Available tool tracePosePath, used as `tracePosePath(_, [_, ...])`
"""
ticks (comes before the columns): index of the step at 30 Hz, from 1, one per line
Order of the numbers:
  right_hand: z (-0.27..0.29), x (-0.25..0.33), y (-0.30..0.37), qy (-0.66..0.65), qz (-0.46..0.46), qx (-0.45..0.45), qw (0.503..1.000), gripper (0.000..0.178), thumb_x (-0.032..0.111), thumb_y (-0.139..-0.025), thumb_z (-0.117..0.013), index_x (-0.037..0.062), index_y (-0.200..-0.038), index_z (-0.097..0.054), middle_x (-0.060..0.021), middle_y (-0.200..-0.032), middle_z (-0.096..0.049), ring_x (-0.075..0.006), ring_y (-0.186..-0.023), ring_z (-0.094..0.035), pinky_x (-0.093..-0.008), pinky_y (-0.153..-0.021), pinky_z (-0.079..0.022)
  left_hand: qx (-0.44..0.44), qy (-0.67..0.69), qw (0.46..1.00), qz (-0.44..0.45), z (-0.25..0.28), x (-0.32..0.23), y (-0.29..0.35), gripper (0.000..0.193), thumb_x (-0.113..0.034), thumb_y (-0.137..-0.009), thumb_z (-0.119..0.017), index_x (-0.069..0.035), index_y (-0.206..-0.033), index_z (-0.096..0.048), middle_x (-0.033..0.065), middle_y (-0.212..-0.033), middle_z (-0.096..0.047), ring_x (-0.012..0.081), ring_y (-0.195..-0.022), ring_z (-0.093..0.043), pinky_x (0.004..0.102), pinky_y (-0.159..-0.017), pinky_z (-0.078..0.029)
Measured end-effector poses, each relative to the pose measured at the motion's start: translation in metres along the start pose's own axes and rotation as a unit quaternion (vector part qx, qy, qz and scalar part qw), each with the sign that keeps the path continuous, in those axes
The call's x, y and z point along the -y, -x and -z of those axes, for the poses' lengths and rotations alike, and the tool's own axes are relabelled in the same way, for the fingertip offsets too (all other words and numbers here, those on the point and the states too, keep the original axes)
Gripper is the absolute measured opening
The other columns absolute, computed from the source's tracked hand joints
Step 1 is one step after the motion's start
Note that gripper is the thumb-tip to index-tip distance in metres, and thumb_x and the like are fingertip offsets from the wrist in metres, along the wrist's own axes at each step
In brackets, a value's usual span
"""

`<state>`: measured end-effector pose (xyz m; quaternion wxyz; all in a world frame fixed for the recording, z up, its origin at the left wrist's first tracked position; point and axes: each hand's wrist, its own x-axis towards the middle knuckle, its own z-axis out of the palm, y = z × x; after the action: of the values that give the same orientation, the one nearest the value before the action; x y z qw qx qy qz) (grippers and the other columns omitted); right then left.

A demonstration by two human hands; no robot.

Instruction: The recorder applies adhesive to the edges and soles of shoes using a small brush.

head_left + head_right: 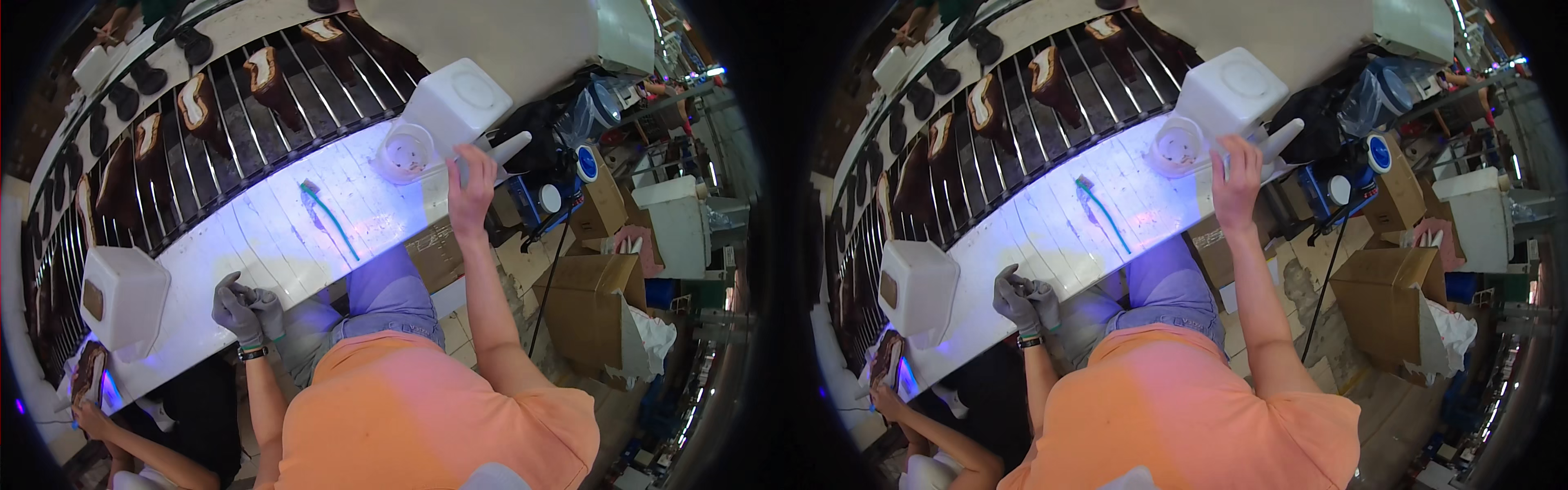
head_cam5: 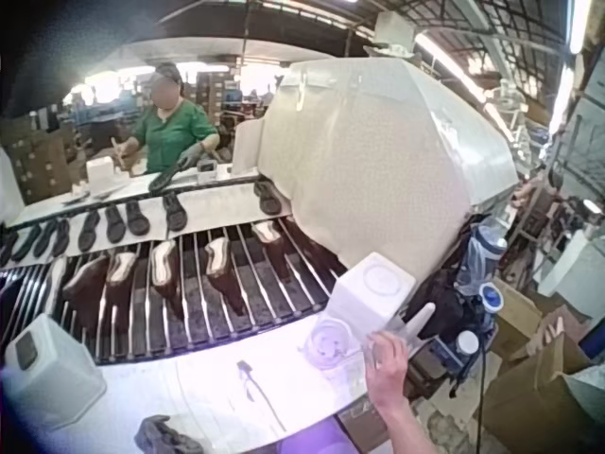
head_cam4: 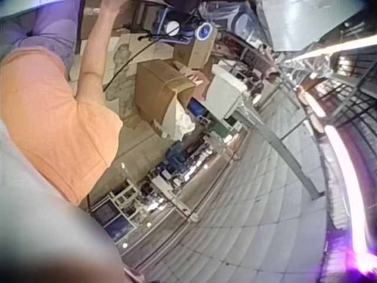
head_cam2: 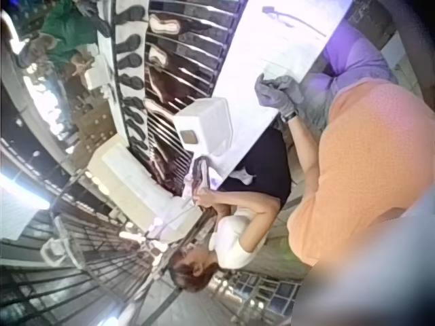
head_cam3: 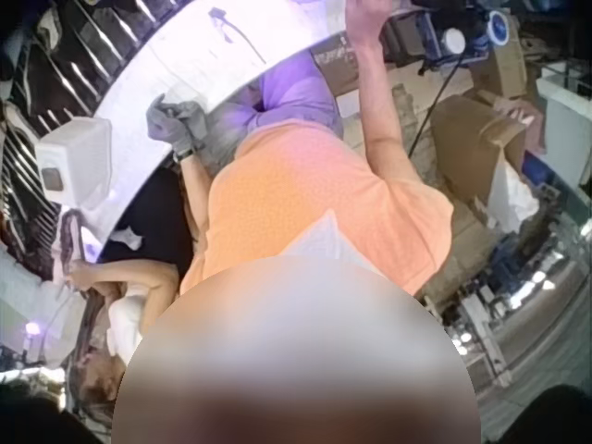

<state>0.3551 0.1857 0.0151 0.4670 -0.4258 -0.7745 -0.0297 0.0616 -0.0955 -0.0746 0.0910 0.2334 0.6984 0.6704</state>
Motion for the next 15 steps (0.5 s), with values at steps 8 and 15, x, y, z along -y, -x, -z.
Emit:
tracePosePath(8, [-0.066,-0.006,-0.08,0.175,0.067,0.449,0.873,0.021,0.0,-0.08,-0.058,-0.0051,-0.099,-0.064,-0.0276,-0.091,-0.066,-0.0437,-0.089,-0.065,-0.0494,-0.079,-0.051,-0.002,-0.008,1.0,-0.015,0.0,-0.005,0.0,0.042,-0.028,-0.102,-0.042,0.003,-0.095,-0.069,0.0008,-0.061,-0.053,0.0071,-0.05,-0.048,0.0233,-0.047,-0.032])
tracePosePath(15, [-0.07,-0.018,-0.102,0.115,0.094,0.442,0.885,0.013,-0.003,-0.075,-0.056,-0.0081,-0.082,-0.065,-0.0307,-0.087,-0.065,-0.0463,-0.088,-0.064,-0.0497,-0.078,-0.051,0.005,-0.024,0.999,-0.02,0.001,-0.003,-0.001,0.042,-0.028,-0.102,-0.041,0.002,-0.095,-0.069,0.0003,-0.057,-0.053,0.0068,-0.048,-0.047,0.0237,-0.046,-0.032])
